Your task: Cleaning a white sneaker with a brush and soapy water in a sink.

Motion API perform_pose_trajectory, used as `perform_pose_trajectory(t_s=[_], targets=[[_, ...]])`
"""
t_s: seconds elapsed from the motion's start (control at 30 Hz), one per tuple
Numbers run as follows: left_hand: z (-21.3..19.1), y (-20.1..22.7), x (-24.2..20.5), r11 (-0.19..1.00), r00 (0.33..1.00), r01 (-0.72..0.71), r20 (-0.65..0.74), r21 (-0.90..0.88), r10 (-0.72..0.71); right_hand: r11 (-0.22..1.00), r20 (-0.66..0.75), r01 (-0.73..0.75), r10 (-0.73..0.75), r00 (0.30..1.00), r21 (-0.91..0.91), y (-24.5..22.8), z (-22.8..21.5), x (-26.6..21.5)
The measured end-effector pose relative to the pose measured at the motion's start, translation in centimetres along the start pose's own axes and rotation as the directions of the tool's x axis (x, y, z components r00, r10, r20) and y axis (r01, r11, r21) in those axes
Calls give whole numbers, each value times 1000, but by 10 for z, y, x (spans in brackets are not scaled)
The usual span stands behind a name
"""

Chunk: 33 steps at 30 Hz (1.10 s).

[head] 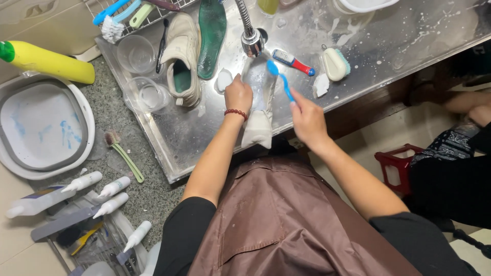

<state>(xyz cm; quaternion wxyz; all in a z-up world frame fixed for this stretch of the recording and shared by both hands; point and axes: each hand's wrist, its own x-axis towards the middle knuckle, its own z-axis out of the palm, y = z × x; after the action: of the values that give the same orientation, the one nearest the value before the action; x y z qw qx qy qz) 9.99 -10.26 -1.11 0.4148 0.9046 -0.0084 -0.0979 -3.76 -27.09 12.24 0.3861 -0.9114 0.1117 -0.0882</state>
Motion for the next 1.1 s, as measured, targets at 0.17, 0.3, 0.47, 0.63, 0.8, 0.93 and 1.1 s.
perform_pose_trajectory(t_s=[0.17, 0.3, 0.47, 0.63, 0.8, 0.93, 1.1], targets=[[-17, 45, -32, 995, 989, 90, 115, 33, -93, 951, 185, -24, 84, 979, -308, -6, 38, -2], [11, 23, -40, 993, 994, 104, 50, -47, -101, 840, 244, 39, 113, 963, -542, 11, 62, 9], [0, 35, -44, 980, 987, 160, 15, -118, -159, 834, 454, 98, 194, 870, -543, 11, 47, 2], [10, 27, -43, 970, 979, 203, 27, -132, -201, 833, 403, 196, 35, 914, -517, 9, 42, 0], [5, 29, -53, 973, 984, 177, 39, -147, -173, 869, 415, 102, 126, 901, -484, 13, 39, 6], [-7, 39, -33, 975, 993, 119, 13, -188, -118, 883, 503, 112, 152, 851, -456, 8, 26, 22], [14, 5, -37, 970, 983, 173, 89, -170, -160, 931, 379, -22, 170, 910, -366, 4, 59, 55]])
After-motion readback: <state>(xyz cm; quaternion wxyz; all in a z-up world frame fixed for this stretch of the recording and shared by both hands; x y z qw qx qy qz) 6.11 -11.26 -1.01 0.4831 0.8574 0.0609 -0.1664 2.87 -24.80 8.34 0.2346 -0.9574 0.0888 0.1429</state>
